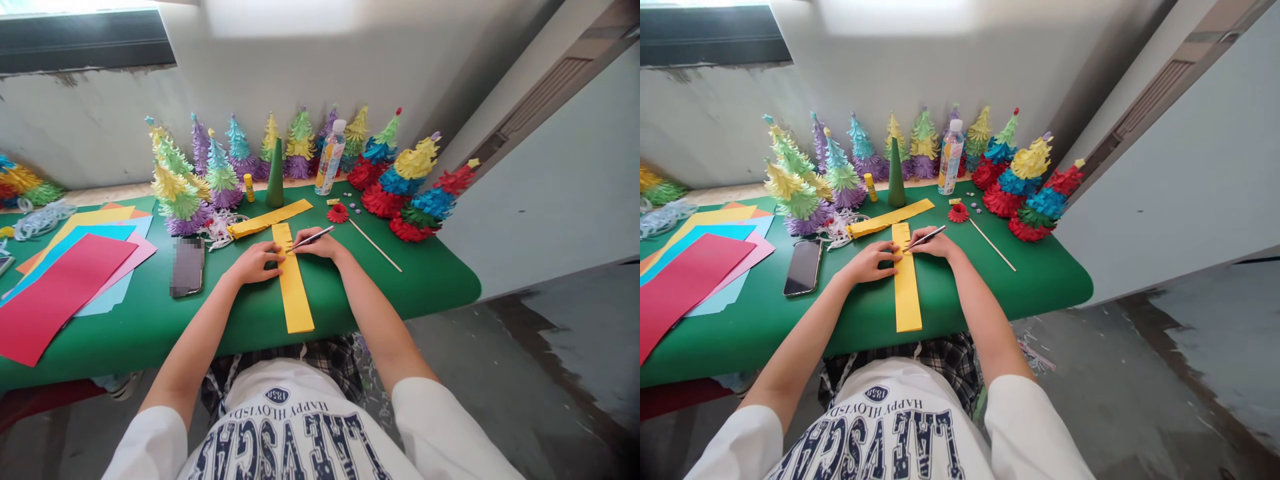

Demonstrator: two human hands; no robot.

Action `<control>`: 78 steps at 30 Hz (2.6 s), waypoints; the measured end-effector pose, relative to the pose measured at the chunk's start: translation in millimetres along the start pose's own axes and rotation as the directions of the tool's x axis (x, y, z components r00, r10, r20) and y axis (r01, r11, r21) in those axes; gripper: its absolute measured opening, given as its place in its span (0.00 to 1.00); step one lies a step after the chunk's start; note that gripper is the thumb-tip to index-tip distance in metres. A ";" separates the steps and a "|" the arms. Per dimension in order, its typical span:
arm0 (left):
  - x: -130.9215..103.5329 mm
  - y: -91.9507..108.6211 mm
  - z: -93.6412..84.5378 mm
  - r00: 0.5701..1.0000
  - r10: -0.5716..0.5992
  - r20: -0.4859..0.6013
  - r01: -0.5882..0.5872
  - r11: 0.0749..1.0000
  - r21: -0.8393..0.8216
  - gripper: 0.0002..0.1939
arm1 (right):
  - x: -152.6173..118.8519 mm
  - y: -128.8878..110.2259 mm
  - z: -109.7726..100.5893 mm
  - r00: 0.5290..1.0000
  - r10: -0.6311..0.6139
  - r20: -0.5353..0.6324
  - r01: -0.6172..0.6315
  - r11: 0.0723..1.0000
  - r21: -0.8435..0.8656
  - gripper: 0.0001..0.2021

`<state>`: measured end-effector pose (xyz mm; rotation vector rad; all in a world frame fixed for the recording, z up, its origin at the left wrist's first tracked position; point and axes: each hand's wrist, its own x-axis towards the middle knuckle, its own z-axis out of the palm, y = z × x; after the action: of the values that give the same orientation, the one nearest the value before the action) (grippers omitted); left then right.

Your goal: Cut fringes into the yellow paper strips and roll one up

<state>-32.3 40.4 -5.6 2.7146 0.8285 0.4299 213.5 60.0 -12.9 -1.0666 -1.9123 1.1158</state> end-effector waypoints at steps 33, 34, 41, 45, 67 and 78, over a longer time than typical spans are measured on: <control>-3.0 -1.8 0.1 1.000 0.003 -0.003 -0.004 0.999 -0.051 0.18 | -12.9 1.6 -21.0 0.997 0.063 -0.038 -0.061 0.997 0.048 0.13; -3.3 -1.6 -0.1 1.000 0.007 -0.004 -0.007 0.999 -0.051 0.18 | -12.6 1.2 -19.0 0.997 0.061 -0.048 -0.058 0.997 0.049 0.13; -4.6 4.0 1.4 0.999 0.031 0.012 -0.031 0.999 0.012 0.21 | -9.4 -1.6 -7.7 0.998 0.048 -0.036 -0.046 0.998 0.036 0.13; -4.4 5.1 3.1 0.999 0.040 0.034 -0.042 0.998 0.043 0.22 | -9.1 -0.5 -9.0 0.998 0.047 -0.049 -0.045 0.998 0.036 0.13; -5.6 1.9 5.6 0.998 0.064 0.028 -0.065 0.997 0.045 0.21 | -7.1 -2.7 6.1 0.995 0.033 -0.092 -0.029 0.998 0.050 0.13; -4.5 0.1 8.3 0.998 0.064 -0.023 -0.063 0.997 0.048 0.20 | -7.8 -7.9 4.6 0.988 0.061 -0.143 -0.045 0.992 0.114 0.14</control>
<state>-32.9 36.4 -14.1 2.7910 0.7704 0.4634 210.6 49.1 -8.8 -1.1119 -1.6972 1.1271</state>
